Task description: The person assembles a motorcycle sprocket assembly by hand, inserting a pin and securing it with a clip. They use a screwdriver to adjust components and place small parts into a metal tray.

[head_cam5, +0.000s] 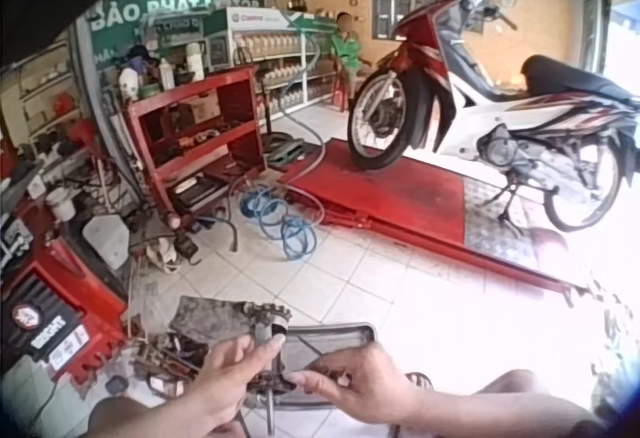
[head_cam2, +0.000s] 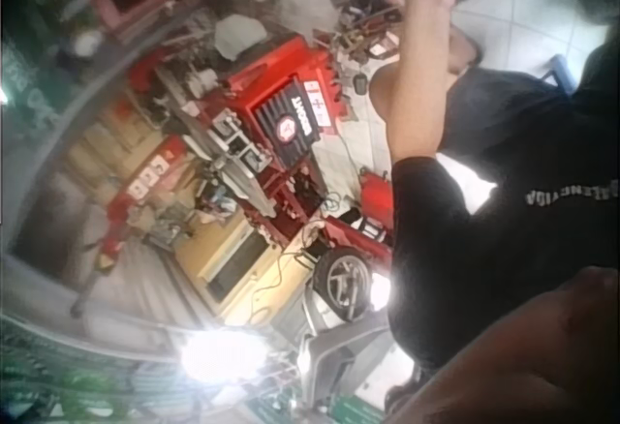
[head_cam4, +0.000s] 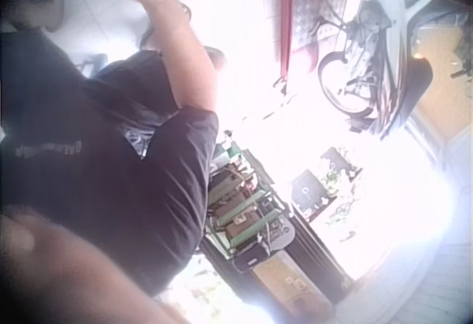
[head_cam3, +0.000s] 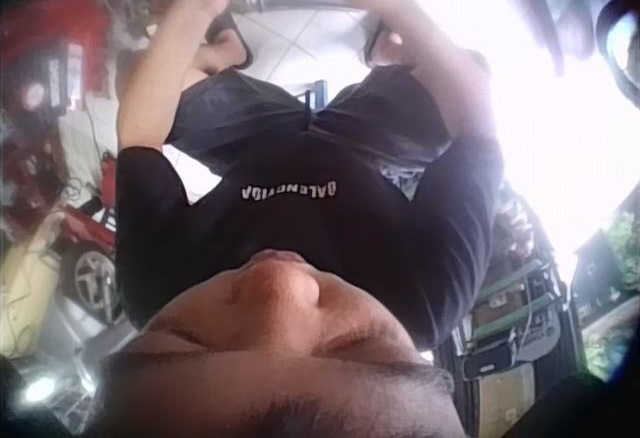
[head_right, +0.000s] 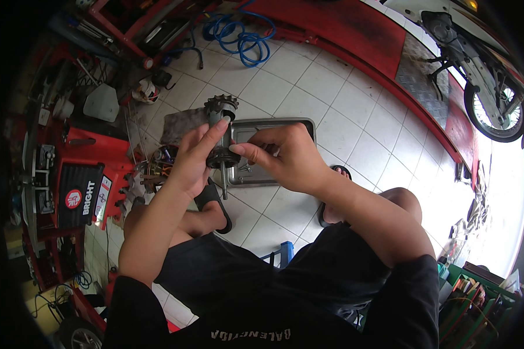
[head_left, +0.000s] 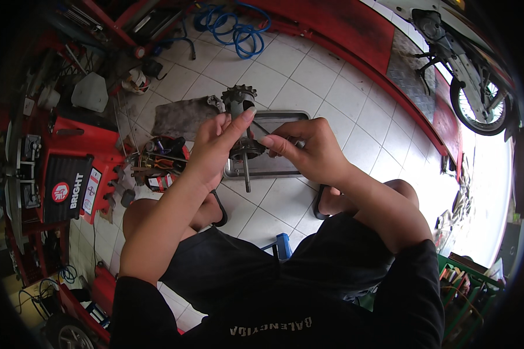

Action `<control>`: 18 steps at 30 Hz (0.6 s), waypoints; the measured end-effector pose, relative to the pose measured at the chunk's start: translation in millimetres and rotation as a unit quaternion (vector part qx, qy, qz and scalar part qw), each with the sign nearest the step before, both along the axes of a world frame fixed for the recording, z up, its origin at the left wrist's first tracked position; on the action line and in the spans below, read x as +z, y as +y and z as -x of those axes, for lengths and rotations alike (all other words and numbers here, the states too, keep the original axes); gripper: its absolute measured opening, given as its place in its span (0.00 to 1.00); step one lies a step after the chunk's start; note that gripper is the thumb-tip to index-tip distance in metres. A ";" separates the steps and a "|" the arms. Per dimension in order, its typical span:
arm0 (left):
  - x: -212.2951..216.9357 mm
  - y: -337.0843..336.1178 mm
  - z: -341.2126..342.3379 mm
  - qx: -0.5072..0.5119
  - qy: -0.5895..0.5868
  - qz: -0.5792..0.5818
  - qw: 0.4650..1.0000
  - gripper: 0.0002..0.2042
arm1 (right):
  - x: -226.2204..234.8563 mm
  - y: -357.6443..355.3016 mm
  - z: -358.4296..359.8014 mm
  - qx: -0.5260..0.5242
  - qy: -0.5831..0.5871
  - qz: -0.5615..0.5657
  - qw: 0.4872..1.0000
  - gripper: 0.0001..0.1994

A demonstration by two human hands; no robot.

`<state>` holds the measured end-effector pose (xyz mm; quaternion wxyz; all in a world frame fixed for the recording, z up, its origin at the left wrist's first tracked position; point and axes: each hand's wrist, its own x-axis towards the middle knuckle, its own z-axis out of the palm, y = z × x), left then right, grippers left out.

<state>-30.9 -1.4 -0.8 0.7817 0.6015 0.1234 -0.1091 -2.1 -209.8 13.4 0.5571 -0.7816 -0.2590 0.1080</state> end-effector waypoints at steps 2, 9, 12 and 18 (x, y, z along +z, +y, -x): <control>-3.5 -0.1 0.5 -0.002 0.003 -0.001 1.000 0.20 | -1.9 1.1 0.3 0.001 0.009 -0.010 1.000 0.16; -5.3 -5.5 0.8 -0.006 0.039 0.012 0.999 0.21 | -6.2 0.5 0.3 -0.002 0.043 0.038 0.998 0.20; -6.0 -4.1 1.2 -0.012 0.093 0.042 0.995 0.17 | -1.3 1.7 0.3 -0.009 0.053 0.062 0.997 0.19; -8.1 -2.4 -1.2 -0.003 0.159 0.093 0.983 0.18 | 0.0 -1.9 -6.3 0.004 -0.080 -0.028 0.996 0.10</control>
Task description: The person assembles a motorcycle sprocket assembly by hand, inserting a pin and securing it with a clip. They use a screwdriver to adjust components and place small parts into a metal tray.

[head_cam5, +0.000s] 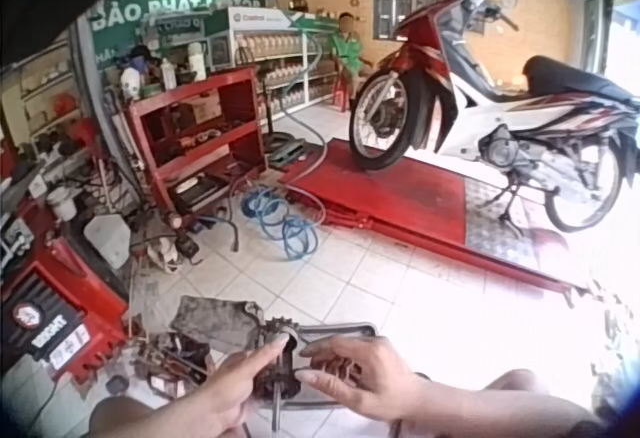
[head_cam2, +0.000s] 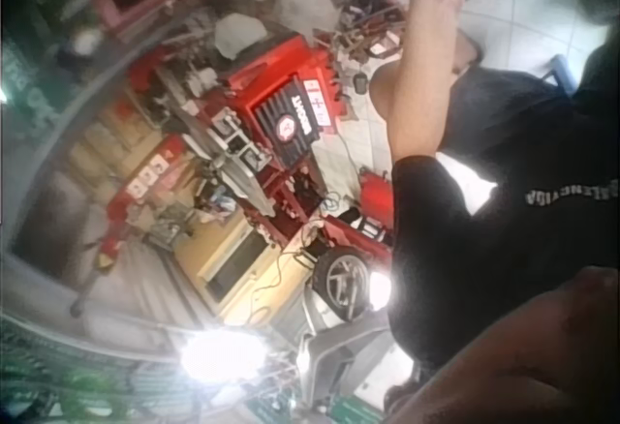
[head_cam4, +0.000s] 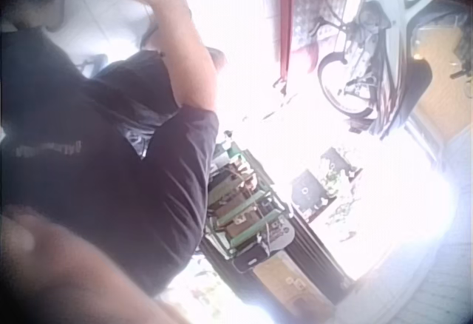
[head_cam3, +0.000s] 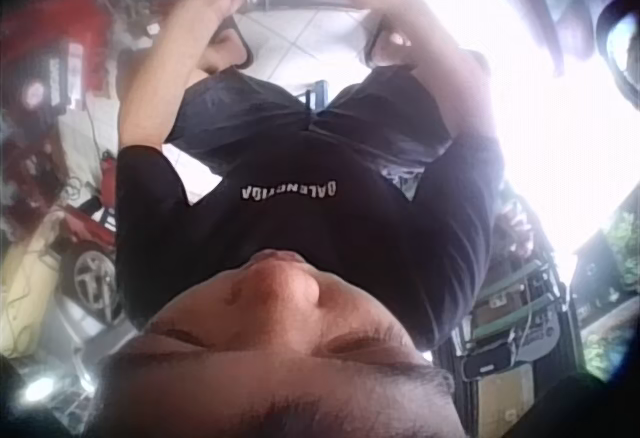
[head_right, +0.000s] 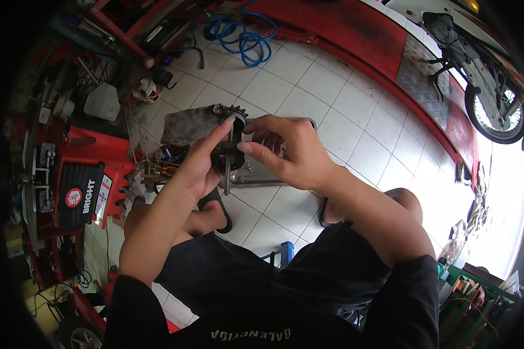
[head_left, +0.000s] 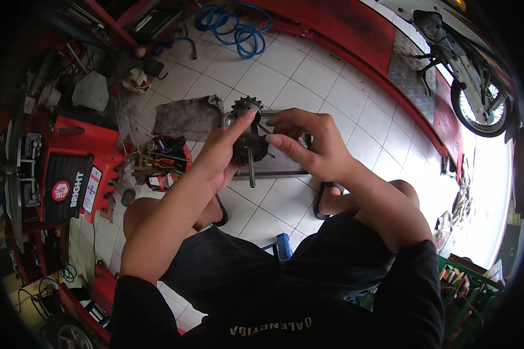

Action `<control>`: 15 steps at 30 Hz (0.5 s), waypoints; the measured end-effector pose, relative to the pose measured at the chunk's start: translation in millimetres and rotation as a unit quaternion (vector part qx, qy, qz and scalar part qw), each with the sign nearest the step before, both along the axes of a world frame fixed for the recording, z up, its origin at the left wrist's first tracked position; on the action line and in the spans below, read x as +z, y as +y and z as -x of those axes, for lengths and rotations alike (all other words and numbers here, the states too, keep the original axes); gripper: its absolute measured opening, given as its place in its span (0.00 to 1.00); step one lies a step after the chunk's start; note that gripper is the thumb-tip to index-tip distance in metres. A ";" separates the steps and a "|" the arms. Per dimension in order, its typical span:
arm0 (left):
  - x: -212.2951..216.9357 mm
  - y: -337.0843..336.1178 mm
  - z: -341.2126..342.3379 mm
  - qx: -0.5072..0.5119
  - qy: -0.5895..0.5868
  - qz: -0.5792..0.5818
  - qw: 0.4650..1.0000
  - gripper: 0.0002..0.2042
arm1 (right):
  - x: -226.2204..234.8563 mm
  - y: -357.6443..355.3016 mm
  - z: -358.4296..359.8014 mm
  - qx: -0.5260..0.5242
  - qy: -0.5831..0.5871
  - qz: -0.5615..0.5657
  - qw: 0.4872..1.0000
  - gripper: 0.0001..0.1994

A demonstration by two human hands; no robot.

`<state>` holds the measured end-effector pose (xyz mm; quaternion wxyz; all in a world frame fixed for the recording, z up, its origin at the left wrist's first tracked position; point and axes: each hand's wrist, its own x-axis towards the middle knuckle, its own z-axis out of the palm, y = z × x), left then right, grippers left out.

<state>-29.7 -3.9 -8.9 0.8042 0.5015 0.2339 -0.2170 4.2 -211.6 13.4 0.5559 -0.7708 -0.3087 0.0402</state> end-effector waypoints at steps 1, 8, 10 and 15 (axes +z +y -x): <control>-1.5 -0.2 -0.8 0.008 0.006 0.000 1.000 0.19 | 0.6 0.0 -1.1 0.014 -0.014 -0.040 0.999 0.10; -3.2 -4.3 0.3 0.009 0.034 0.035 0.999 0.21 | -6.1 -0.9 -6.4 0.012 -0.021 0.017 1.000 0.10; -8.5 -1.2 1.7 -0.016 0.040 0.045 0.998 0.23 | -7.2 -0.4 -7.0 0.006 -0.015 0.031 0.999 0.11; -8.7 0.0 1.9 -0.020 0.035 0.045 0.998 0.23 | 2.5 -2.3 -7.0 0.012 0.042 0.074 0.996 0.13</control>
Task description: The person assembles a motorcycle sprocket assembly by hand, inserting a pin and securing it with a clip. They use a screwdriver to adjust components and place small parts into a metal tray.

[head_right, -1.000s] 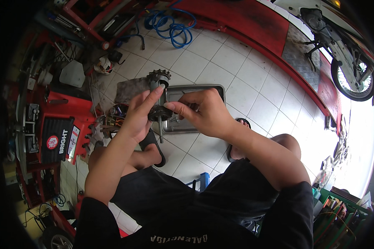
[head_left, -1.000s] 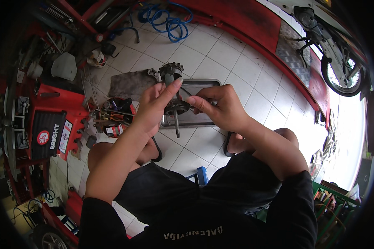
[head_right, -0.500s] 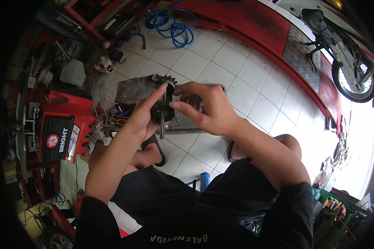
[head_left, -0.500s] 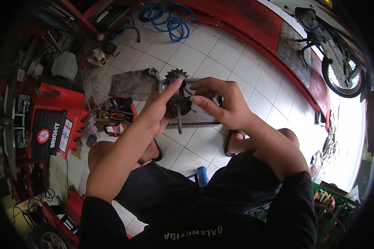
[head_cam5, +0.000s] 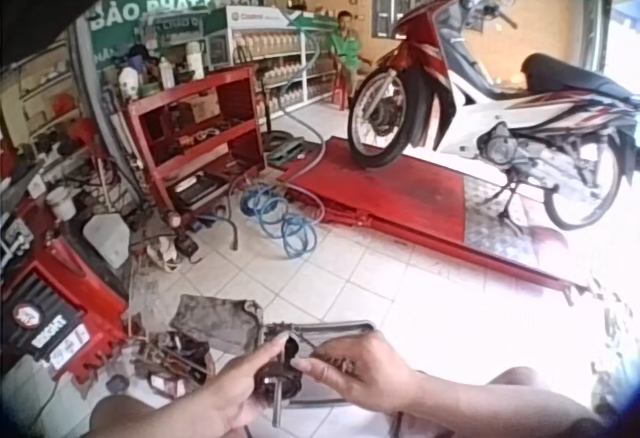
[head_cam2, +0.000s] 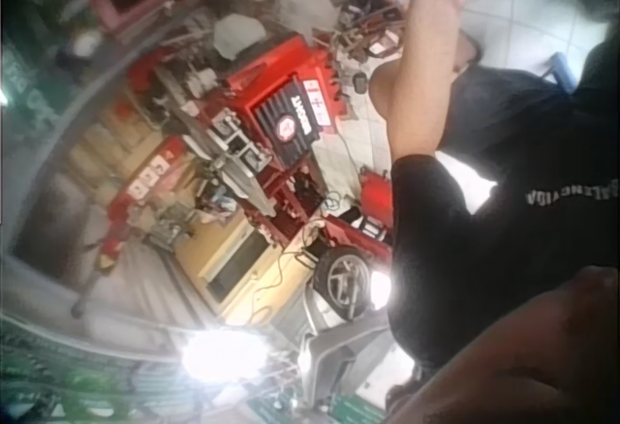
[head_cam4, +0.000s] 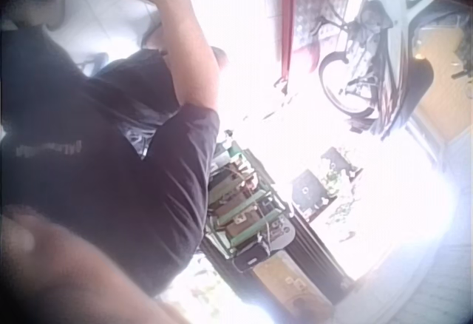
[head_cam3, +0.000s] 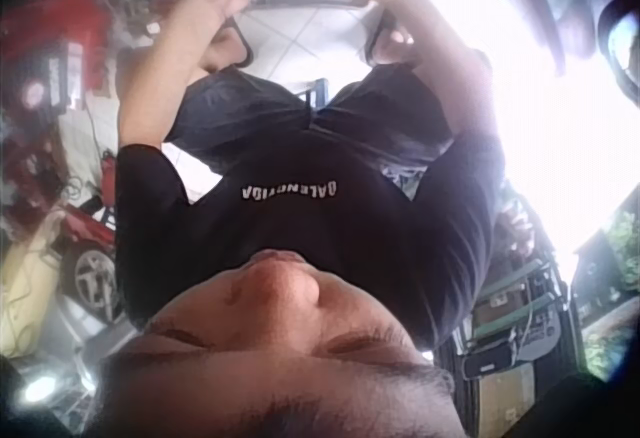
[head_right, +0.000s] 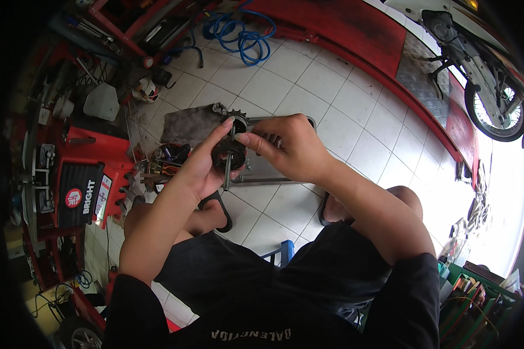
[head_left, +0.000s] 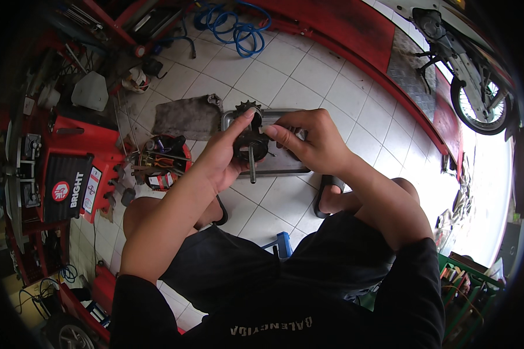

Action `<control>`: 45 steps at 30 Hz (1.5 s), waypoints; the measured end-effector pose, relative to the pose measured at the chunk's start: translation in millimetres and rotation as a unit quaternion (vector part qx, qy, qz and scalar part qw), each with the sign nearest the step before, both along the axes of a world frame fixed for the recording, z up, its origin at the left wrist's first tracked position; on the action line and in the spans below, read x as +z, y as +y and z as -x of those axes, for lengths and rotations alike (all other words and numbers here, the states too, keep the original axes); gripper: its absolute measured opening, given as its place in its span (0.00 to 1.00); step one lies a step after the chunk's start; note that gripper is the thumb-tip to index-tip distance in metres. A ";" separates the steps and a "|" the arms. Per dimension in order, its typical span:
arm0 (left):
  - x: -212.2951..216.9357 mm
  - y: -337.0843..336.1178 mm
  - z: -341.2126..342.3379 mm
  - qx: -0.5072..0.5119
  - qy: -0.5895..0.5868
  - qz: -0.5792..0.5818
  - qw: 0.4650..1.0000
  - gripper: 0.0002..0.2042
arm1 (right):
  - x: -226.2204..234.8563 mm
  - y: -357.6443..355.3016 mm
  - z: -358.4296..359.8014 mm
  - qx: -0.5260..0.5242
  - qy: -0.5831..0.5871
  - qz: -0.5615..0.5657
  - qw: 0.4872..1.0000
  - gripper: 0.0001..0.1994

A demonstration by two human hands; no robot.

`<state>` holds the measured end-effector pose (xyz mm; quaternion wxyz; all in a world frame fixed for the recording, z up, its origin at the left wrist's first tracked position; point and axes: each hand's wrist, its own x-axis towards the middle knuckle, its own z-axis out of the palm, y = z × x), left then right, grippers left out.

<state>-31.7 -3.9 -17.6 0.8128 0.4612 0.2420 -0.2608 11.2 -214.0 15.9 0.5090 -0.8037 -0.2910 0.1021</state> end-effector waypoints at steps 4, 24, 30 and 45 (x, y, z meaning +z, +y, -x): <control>4.0 -5.9 -1.0 0.032 0.004 -0.029 0.999 0.22 | -1.6 -3.7 -1.1 -0.007 -0.015 0.024 1.000 0.12; 15.1 4.5 -2.0 0.022 -0.069 0.001 0.997 0.26 | 0.1 -27.2 -10.7 0.033 0.182 -0.208 0.961 0.11; 20.6 5.9 -3.8 0.013 -0.067 0.073 0.995 0.23 | -6.0 -30.8 -13.7 0.080 0.300 -0.271 0.911 0.11; 5.6 4.9 -6.6 0.087 -0.003 0.016 0.996 0.23 | -4.1 -22.2 -13.5 0.022 0.279 -0.219 0.935 0.10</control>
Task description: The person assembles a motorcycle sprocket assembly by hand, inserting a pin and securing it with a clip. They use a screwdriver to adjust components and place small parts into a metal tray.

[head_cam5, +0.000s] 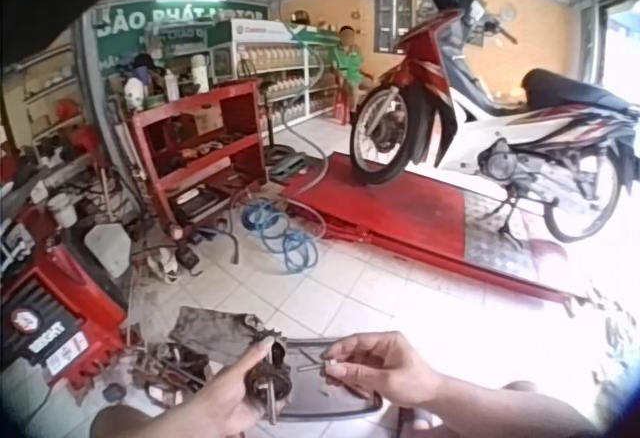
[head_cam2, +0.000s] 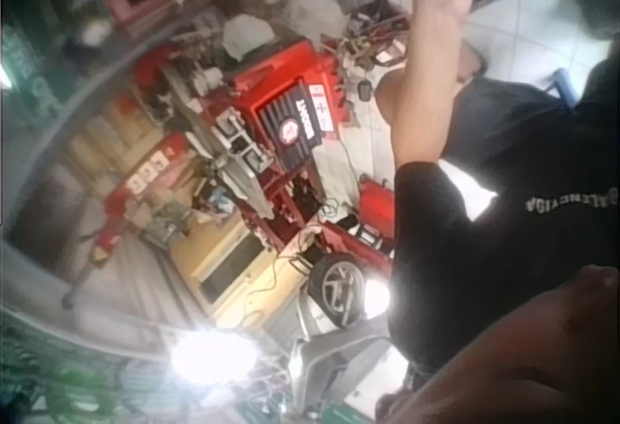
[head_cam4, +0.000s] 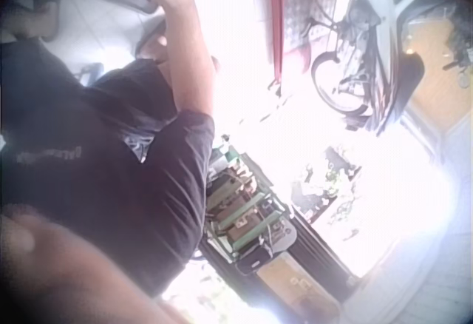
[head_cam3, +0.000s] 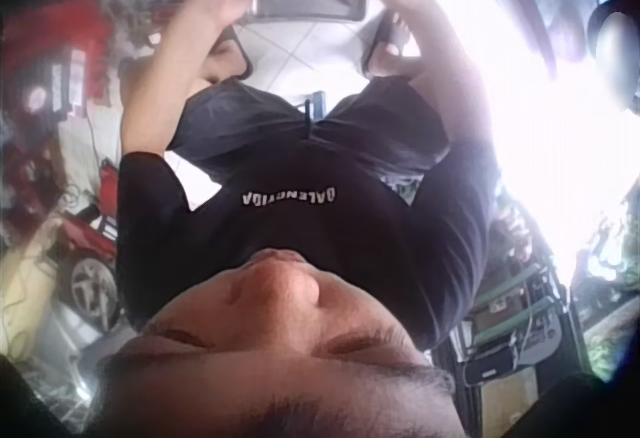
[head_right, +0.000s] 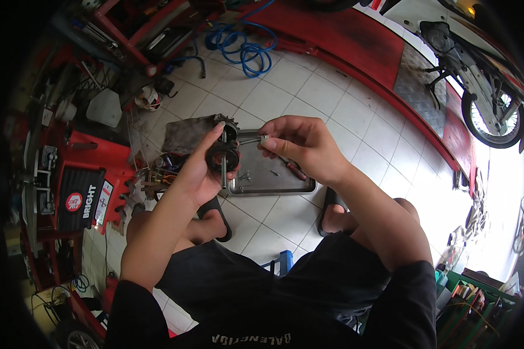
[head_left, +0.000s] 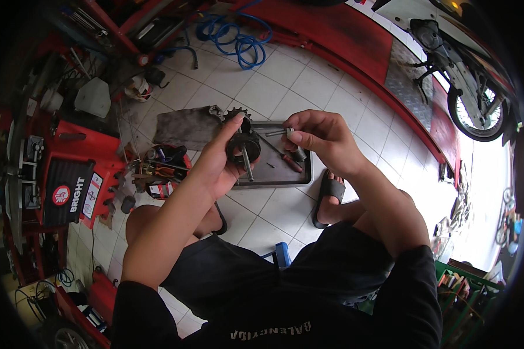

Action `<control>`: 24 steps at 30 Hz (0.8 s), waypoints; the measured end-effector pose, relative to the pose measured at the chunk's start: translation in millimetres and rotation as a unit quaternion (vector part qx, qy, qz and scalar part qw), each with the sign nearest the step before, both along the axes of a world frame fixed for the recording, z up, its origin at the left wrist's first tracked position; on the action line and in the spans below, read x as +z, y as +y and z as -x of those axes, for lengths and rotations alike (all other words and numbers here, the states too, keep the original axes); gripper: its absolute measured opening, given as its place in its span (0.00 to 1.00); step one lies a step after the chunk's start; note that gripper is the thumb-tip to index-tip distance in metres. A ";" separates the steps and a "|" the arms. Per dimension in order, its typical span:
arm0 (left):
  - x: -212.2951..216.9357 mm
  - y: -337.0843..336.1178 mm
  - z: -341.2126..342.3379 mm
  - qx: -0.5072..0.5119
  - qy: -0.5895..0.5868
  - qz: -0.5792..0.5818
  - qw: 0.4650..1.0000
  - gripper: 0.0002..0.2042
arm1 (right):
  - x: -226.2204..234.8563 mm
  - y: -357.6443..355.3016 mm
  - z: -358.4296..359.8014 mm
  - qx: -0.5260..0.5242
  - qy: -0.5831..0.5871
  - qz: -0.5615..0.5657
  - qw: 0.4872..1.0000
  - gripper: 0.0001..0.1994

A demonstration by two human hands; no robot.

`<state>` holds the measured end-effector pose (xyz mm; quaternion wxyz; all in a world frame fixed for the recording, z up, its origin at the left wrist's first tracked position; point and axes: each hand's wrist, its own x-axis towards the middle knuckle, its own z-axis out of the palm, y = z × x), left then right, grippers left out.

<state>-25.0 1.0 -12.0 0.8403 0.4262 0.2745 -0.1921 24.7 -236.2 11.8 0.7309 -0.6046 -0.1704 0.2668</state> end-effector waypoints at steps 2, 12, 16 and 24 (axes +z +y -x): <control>1.4 -1.6 0.0 0.002 0.002 -0.012 1.000 0.22 | 0.5 0.5 0.3 -0.001 -0.005 0.010 1.000 0.11; 13.2 -7.1 7.4 -0.035 -0.021 -0.073 0.996 0.21 | 4.0 -2.4 5.3 0.001 -0.018 0.062 0.998 0.12; 16.2 -8.3 7.3 -0.038 -0.026 -0.073 0.996 0.22 | 7.9 -3.7 8.0 0.003 -0.026 0.061 0.998 0.12; 7.6 -6.9 4.5 -0.036 -0.025 -0.051 0.998 0.24 | 1.7 -7.4 1.6 -0.007 -0.037 0.046 0.998 0.13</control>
